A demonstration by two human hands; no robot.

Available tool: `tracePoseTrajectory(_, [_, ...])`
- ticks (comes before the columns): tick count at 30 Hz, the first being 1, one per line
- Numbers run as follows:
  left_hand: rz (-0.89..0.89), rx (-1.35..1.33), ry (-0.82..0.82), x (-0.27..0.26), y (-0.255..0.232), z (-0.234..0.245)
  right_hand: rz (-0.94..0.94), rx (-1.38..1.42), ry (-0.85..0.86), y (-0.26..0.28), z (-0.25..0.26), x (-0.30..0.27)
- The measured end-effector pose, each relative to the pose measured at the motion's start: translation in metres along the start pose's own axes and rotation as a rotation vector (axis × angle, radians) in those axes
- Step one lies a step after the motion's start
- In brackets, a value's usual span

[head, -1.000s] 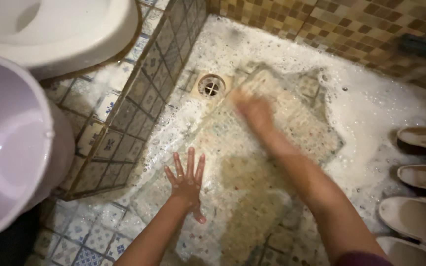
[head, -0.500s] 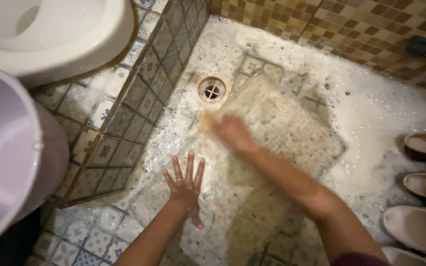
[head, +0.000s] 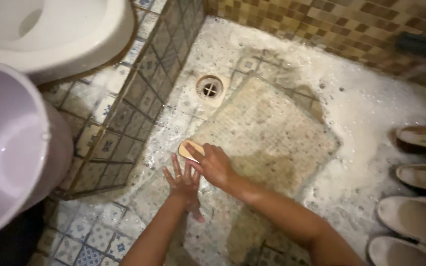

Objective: The person scrubs a mat on the bathroom floor using a small brush and soapy water, periodically pouring water from a bucket over the mat.

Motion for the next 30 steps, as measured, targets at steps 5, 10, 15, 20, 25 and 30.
tracePoseTrajectory(5, [0.060,-0.081,-0.062,-0.014,0.004,0.003,0.043,0.024,-0.214,-0.100,0.146,0.046])
tracePoseTrajectory(10, [0.072,-0.110,-0.042,-0.021,0.007,0.007,-0.058,-0.632,-0.851,-0.101,0.243,0.024])
tracePoseTrajectory(15, [0.083,-0.075,-0.012,-0.020,0.006,0.007,-0.144,-0.245,-0.303,-0.029,0.075,-0.023])
tracePoseTrajectory(20, [0.087,0.043,0.067,-0.021,0.004,-0.003,0.115,-0.223,-0.063,0.016,0.033,-0.084])
tracePoseTrajectory(25, [0.121,-0.068,0.037,-0.026,0.003,0.007,-0.368,-0.231,-0.650,-0.171,0.264,-0.055])
tracePoseTrajectory(30, [0.114,-0.097,0.017,-0.026,0.001,0.009,-0.388,-0.359,-0.543,-0.146,0.256,-0.046])
Point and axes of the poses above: each hand's wrist, its own x-axis towards the middle knuckle, its own z-axis out of the back of the hand, y = z × x, the point moved 10 cm from there along x, towards the middle knuckle, and after that the axes turned 1 degree about y, right-handed, at the moved point
